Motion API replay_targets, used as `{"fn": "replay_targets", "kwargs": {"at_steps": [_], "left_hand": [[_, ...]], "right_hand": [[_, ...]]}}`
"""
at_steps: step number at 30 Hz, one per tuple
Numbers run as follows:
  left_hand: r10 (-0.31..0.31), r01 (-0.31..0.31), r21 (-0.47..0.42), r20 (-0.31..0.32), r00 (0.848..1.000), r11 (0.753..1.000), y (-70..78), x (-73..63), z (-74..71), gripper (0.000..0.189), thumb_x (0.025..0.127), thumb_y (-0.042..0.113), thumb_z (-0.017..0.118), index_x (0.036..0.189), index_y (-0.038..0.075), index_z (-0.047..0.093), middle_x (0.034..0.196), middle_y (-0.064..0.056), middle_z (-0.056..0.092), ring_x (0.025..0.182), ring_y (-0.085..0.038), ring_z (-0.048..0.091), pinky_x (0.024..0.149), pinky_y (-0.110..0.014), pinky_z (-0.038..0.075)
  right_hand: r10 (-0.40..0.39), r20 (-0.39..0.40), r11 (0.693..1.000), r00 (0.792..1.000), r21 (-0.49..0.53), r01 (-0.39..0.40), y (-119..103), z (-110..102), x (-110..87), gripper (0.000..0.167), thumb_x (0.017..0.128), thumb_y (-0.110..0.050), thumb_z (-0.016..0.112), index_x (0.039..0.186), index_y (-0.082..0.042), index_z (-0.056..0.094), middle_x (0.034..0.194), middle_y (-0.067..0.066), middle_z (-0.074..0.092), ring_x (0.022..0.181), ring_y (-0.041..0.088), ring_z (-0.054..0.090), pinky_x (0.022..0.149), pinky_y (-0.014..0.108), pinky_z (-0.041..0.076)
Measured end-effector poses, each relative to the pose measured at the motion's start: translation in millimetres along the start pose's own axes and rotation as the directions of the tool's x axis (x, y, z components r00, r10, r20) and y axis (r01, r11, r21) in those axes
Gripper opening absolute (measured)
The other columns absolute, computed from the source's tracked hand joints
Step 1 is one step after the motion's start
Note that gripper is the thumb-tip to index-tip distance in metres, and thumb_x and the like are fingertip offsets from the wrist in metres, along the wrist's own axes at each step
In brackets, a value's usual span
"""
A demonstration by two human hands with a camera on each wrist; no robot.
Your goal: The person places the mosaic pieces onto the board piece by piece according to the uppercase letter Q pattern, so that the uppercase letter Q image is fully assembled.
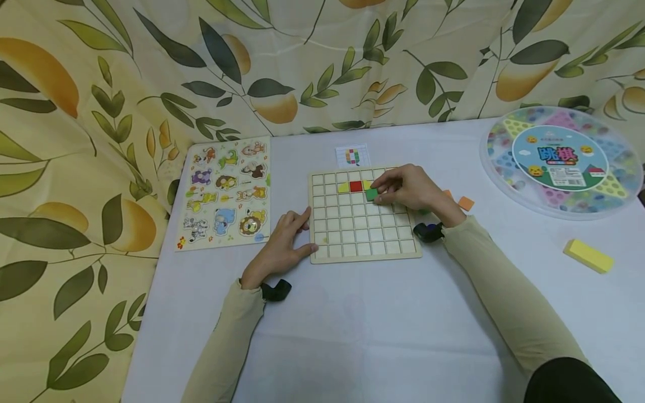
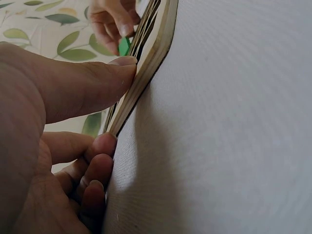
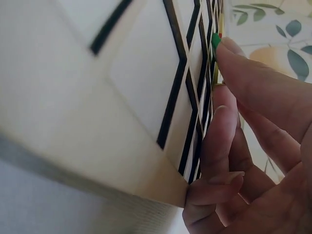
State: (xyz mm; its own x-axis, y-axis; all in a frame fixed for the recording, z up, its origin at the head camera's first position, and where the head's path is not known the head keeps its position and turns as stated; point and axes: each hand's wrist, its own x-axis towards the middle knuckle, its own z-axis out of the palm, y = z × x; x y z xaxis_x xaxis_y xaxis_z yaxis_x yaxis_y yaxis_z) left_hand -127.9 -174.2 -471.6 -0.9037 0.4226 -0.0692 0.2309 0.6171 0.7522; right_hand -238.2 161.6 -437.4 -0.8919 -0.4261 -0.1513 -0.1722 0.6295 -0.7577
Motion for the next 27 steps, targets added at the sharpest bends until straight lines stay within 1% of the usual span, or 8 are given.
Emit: {"fn": "replay_targets", "kwargs": {"at_steps": [9,20,23,27], "left_hand": [[0.004,-0.003,0.013,-0.005,1.000,1.000,-0.4,0.6,-0.4,0.090,0.094,0.016,0.082,0.166,0.002,0.029,0.120,-0.011,0.054,0.108,-0.024,0.043,0.099,-0.040,0.038],[0.000,0.000,0.009,0.002,1.000,1.000,0.8,0.0,-1.2,0.091,0.094,0.016,0.081,0.166,0.002,0.028,0.120,-0.011,0.053,0.109,-0.025,0.043,0.099,-0.041,0.039],[0.002,-0.002,0.007,0.001,1.000,1.000,0.6,-0.1,-1.1,0.091,0.094,0.016,0.082,0.166,0.002,0.028,0.119,-0.012,0.053,0.108,-0.025,0.043,0.099,-0.041,0.039],[0.006,-0.006,0.003,-0.004,1.000,1.000,1.4,-0.3,-0.6,0.090,0.094,0.016,0.082,0.166,0.002,0.029,0.119,-0.012,0.054,0.109,-0.025,0.043,0.098,-0.041,0.039]], "right_hand": [[0.027,0.028,1.000,0.999,0.015,-0.027,-3.3,-1.3,1.1,0.033,0.087,-0.017,0.089,0.117,-0.004,0.080,0.106,0.013,0.077,0.088,0.022,0.064,0.072,0.022,0.047],[-0.007,0.016,0.999,1.000,-0.043,0.008,-2.3,1.3,3.6,0.021,0.090,-0.013,0.086,0.110,-0.004,0.081,0.099,0.010,0.077,0.086,0.018,0.066,0.074,0.023,0.048],[-0.015,0.011,0.998,1.000,-0.066,0.015,-2.2,2.8,3.9,0.020,0.091,-0.013,0.085,0.109,-0.004,0.081,0.098,0.010,0.077,0.086,0.019,0.066,0.075,0.024,0.048],[-0.007,0.005,0.998,1.000,-0.066,0.007,-2.1,3.2,2.6,0.020,0.091,-0.013,0.085,0.108,-0.005,0.082,0.097,0.010,0.077,0.086,0.020,0.065,0.074,0.024,0.048]]}}
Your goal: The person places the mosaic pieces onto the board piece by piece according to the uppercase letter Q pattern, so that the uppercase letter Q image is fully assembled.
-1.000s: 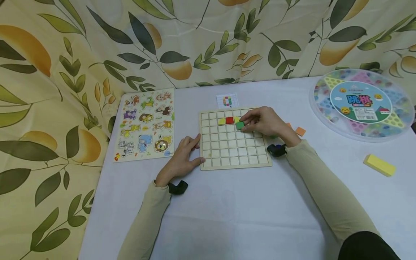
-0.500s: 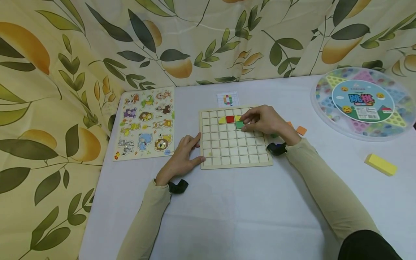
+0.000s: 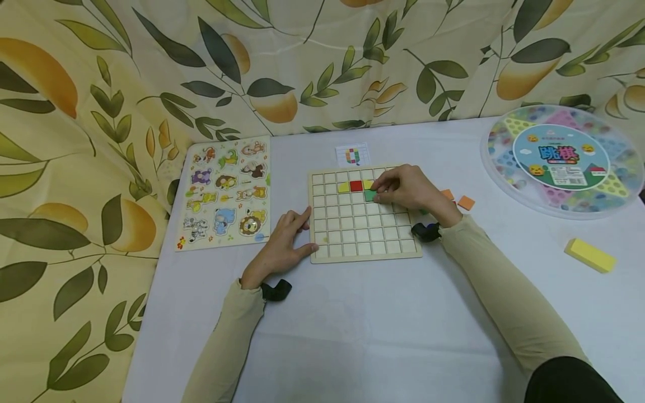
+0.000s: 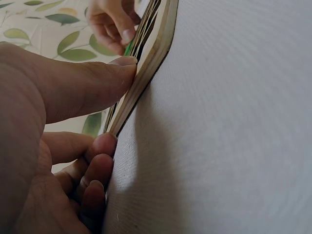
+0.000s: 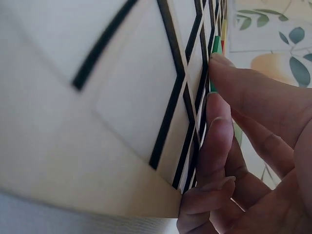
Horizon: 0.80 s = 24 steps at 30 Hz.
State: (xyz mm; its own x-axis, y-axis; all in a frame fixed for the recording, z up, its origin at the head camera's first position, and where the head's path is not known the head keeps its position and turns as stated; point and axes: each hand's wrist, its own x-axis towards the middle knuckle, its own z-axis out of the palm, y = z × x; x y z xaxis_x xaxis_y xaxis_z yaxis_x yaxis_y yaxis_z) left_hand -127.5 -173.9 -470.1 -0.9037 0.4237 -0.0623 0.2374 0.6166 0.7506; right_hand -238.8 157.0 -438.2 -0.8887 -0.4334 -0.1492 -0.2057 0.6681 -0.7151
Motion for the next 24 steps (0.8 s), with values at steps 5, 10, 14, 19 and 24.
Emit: {"fn": "replay_targets", "kwargs": {"at_steps": [5,10,14,19,24], "left_hand": [[0.009,-0.009,0.012,-0.007,1.000,1.000,-0.9,-0.4,0.7,0.090,0.095,0.017,0.081,0.166,0.002,0.029,0.120,-0.011,0.055,0.109,-0.024,0.044,0.099,-0.041,0.039],[0.012,-0.012,0.016,-0.005,1.000,1.000,-2.3,0.1,0.9,0.089,0.095,0.017,0.081,0.166,0.002,0.029,0.120,-0.011,0.054,0.109,-0.024,0.044,0.099,-0.041,0.039],[0.011,-0.011,0.009,-0.005,1.000,1.000,-2.1,0.2,0.8,0.089,0.095,0.016,0.081,0.166,0.002,0.030,0.121,-0.012,0.054,0.110,-0.025,0.044,0.100,-0.042,0.039],[0.008,-0.008,0.009,-0.009,1.000,1.000,-0.5,-0.4,0.3,0.090,0.094,0.016,0.082,0.166,0.003,0.029,0.121,-0.012,0.054,0.111,-0.025,0.045,0.101,-0.043,0.040],[0.007,-0.007,0.018,-0.008,1.000,1.000,-0.1,-0.6,0.7,0.090,0.094,0.017,0.082,0.166,0.003,0.029,0.120,-0.011,0.054,0.109,-0.024,0.044,0.099,-0.042,0.040]], "right_hand": [[0.004,-0.002,1.000,1.000,0.006,-0.004,0.1,0.2,-0.5,0.021,0.090,-0.013,0.085,0.109,-0.004,0.083,0.097,0.010,0.077,0.086,0.021,0.065,0.074,0.025,0.047],[0.003,-0.009,1.000,1.000,0.001,-0.003,-1.5,-0.2,-0.8,0.024,0.089,-0.012,0.086,0.111,-0.004,0.081,0.100,0.011,0.076,0.087,0.022,0.064,0.074,0.027,0.047],[0.002,-0.003,1.000,1.000,-0.006,-0.002,-2.3,-0.6,-0.8,0.021,0.090,-0.012,0.085,0.109,-0.004,0.081,0.098,0.011,0.076,0.086,0.022,0.063,0.074,0.027,0.046],[0.001,0.008,1.000,1.000,0.000,-0.001,-3.5,-1.8,-1.3,0.018,0.089,-0.014,0.086,0.105,-0.005,0.083,0.097,0.010,0.076,0.086,0.021,0.064,0.075,0.027,0.047],[-0.010,-0.001,1.000,1.000,0.024,0.010,-1.0,-5.9,-5.6,0.022,0.089,-0.017,0.088,0.108,-0.007,0.083,0.101,0.009,0.079,0.086,0.019,0.064,0.074,0.025,0.047]]}}
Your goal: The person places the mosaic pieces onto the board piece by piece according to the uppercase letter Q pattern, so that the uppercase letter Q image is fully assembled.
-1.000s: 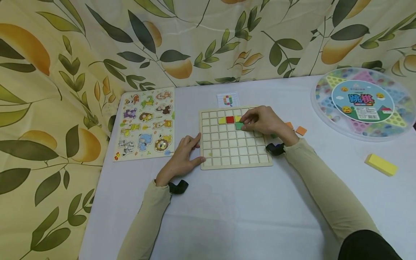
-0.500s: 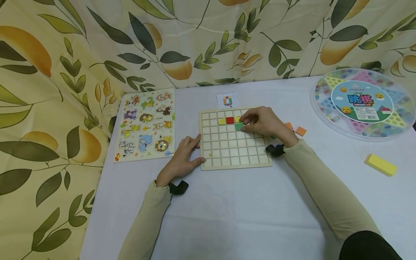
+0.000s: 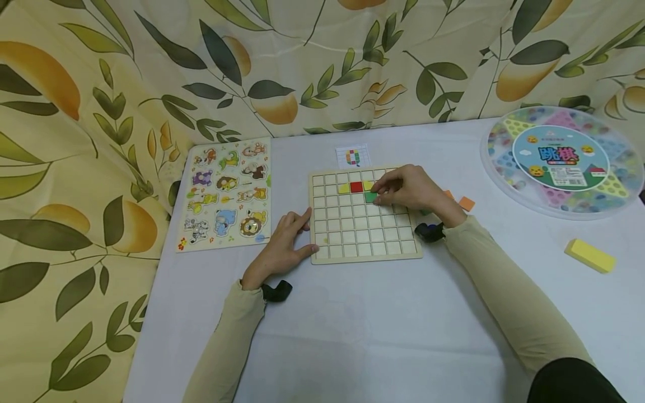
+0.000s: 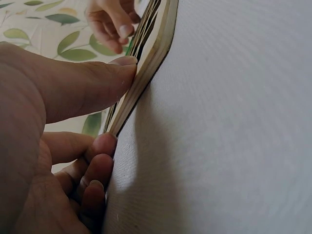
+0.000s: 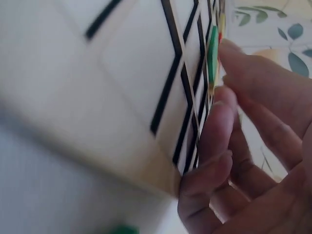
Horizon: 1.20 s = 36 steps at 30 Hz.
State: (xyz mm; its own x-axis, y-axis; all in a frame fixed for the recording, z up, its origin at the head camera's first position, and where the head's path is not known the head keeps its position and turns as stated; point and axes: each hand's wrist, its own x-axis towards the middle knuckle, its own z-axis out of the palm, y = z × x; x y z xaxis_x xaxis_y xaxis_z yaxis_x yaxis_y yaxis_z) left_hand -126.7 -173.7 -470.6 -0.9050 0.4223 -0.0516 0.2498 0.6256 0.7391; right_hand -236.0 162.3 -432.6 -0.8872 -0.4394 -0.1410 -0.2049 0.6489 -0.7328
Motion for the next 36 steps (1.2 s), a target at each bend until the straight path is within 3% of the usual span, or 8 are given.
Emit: {"fn": "replay_targets", "kwargs": {"at_steps": [7,13,19,26,36], "left_hand": [[-0.013,0.013,-0.007,0.008,1.000,1.000,0.1,-0.3,-0.2,0.090,0.095,0.017,0.081,0.167,0.004,0.029,0.120,-0.011,0.054,0.109,-0.024,0.043,0.099,-0.041,0.039],[-0.026,0.026,-0.005,0.012,1.000,1.000,0.0,0.1,-0.4,0.090,0.094,0.016,0.081,0.167,0.005,0.029,0.119,-0.011,0.053,0.109,-0.024,0.043,0.099,-0.040,0.038],[-0.020,0.020,-0.014,0.013,1.000,1.000,1.2,0.9,-0.1,0.089,0.094,0.015,0.081,0.166,0.004,0.029,0.120,-0.011,0.053,0.109,-0.024,0.043,0.099,-0.040,0.038],[-0.024,0.024,-0.015,0.018,1.000,1.000,0.0,0.1,0.1,0.090,0.095,0.017,0.081,0.167,0.005,0.029,0.119,-0.010,0.053,0.109,-0.024,0.043,0.099,-0.040,0.037],[-0.024,0.024,-0.013,0.015,1.000,1.000,-0.7,0.2,0.8,0.091,0.094,0.015,0.081,0.167,0.006,0.028,0.119,-0.010,0.053,0.107,-0.023,0.043,0.098,-0.039,0.037]], "right_hand": [[0.022,-0.075,0.999,0.997,-0.044,-0.026,11.8,-21.0,-19.1,0.023,0.089,-0.024,0.088,0.108,-0.013,0.085,0.104,0.005,0.081,0.087,0.018,0.062,0.071,0.025,0.045],[0.071,-0.091,0.991,0.993,-0.108,-0.081,28.4,-39.2,-40.5,0.022,0.092,-0.029,0.085,0.110,-0.016,0.085,0.102,0.005,0.080,0.087,0.018,0.062,0.066,0.027,0.047],[0.116,-0.063,0.983,0.991,-0.136,-0.124,38.6,-52.9,-57.7,0.027,0.091,-0.026,0.086,0.114,-0.013,0.084,0.105,0.006,0.081,0.090,0.020,0.059,0.069,0.025,0.045],[0.085,-0.005,0.982,0.996,-0.170,-0.084,46.5,-51.4,-68.4,0.026,0.088,-0.018,0.089,0.112,-0.010,0.084,0.105,0.008,0.081,0.087,0.013,0.064,0.073,0.023,0.046],[0.073,-0.040,0.980,0.996,-0.184,-0.080,46.9,-46.3,-65.5,0.022,0.085,-0.018,0.091,0.102,-0.008,0.081,0.091,0.005,0.077,0.084,0.016,0.063,0.072,0.025,0.046]]}}
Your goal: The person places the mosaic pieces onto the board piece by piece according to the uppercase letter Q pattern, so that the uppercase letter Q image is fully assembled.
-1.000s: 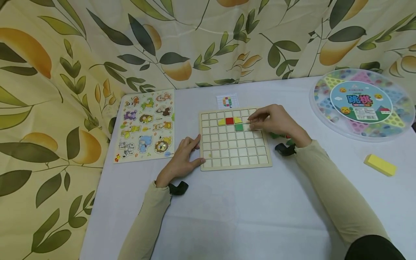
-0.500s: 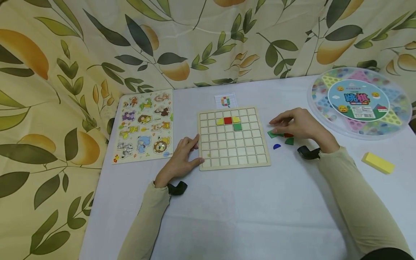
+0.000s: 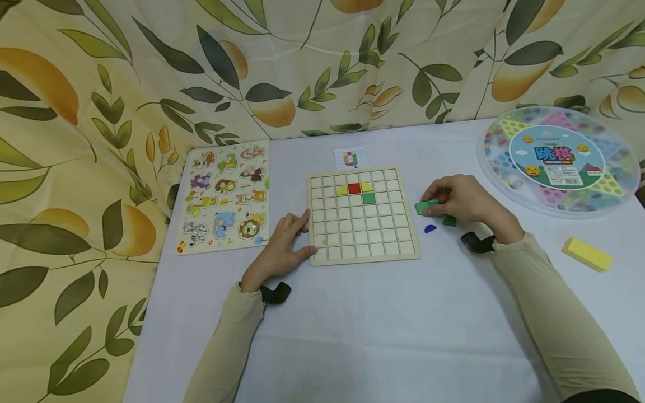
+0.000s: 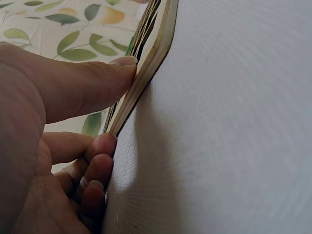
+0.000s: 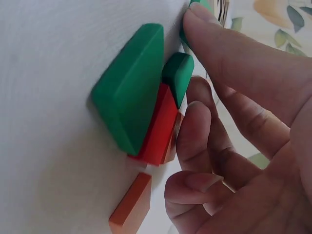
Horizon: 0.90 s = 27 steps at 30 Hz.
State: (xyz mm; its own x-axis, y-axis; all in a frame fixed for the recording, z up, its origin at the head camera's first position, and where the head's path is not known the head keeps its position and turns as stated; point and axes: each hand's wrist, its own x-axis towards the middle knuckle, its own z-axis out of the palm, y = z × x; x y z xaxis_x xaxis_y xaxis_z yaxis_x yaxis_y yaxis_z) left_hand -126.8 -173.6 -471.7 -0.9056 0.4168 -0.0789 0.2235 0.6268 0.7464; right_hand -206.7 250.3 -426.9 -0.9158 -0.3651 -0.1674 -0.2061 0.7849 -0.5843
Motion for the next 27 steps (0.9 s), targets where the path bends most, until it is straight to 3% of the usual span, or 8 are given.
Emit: {"fn": "replay_targets", "kwargs": {"at_steps": [9,17,21,27], "left_hand": [[-0.001,0.001,-0.006,-0.004,1.000,1.000,1.4,-0.4,0.8,0.091,0.094,0.014,0.082,0.167,0.005,0.028,0.121,-0.012,0.053,0.107,-0.023,0.042,0.098,-0.039,0.037],[0.002,-0.002,-0.006,-0.007,1.000,1.000,0.9,-1.4,0.7,0.091,0.094,0.014,0.082,0.167,0.005,0.028,0.121,-0.012,0.053,0.107,-0.023,0.043,0.099,-0.040,0.037],[0.002,-0.002,-0.002,-0.007,1.000,1.000,0.4,-1.1,0.7,0.091,0.094,0.014,0.082,0.167,0.005,0.028,0.121,-0.011,0.053,0.107,-0.023,0.042,0.099,-0.039,0.037],[0.010,-0.010,-0.003,-0.013,1.000,1.000,0.2,-1.3,0.9,0.090,0.094,0.016,0.081,0.167,0.004,0.029,0.121,-0.010,0.054,0.108,-0.023,0.043,0.099,-0.040,0.038]], "right_hand": [[0.038,-0.021,0.999,0.999,0.035,-0.037,-4.7,2.2,5.2,0.018,0.092,-0.018,0.085,0.102,-0.007,0.075,0.092,0.007,0.073,0.077,0.019,0.060,0.064,0.026,0.045],[0.024,-0.037,0.988,0.999,0.156,-0.018,-14.1,3.9,8.5,0.033,0.099,-0.013,0.074,0.132,-0.010,0.069,0.091,0.011,0.068,0.068,0.020,0.056,0.056,0.030,0.045],[0.050,-0.041,0.982,0.998,0.186,-0.041,-20.7,8.9,10.4,0.027,0.101,-0.015,0.070,0.128,-0.013,0.073,0.091,0.010,0.066,0.073,0.022,0.056,0.060,0.031,0.044],[0.025,-0.067,0.972,0.997,0.234,-0.009,-29.5,18.3,15.3,0.027,0.097,-0.016,0.079,0.123,-0.011,0.074,0.092,0.009,0.071,0.083,0.020,0.062,0.068,0.028,0.045]]}}
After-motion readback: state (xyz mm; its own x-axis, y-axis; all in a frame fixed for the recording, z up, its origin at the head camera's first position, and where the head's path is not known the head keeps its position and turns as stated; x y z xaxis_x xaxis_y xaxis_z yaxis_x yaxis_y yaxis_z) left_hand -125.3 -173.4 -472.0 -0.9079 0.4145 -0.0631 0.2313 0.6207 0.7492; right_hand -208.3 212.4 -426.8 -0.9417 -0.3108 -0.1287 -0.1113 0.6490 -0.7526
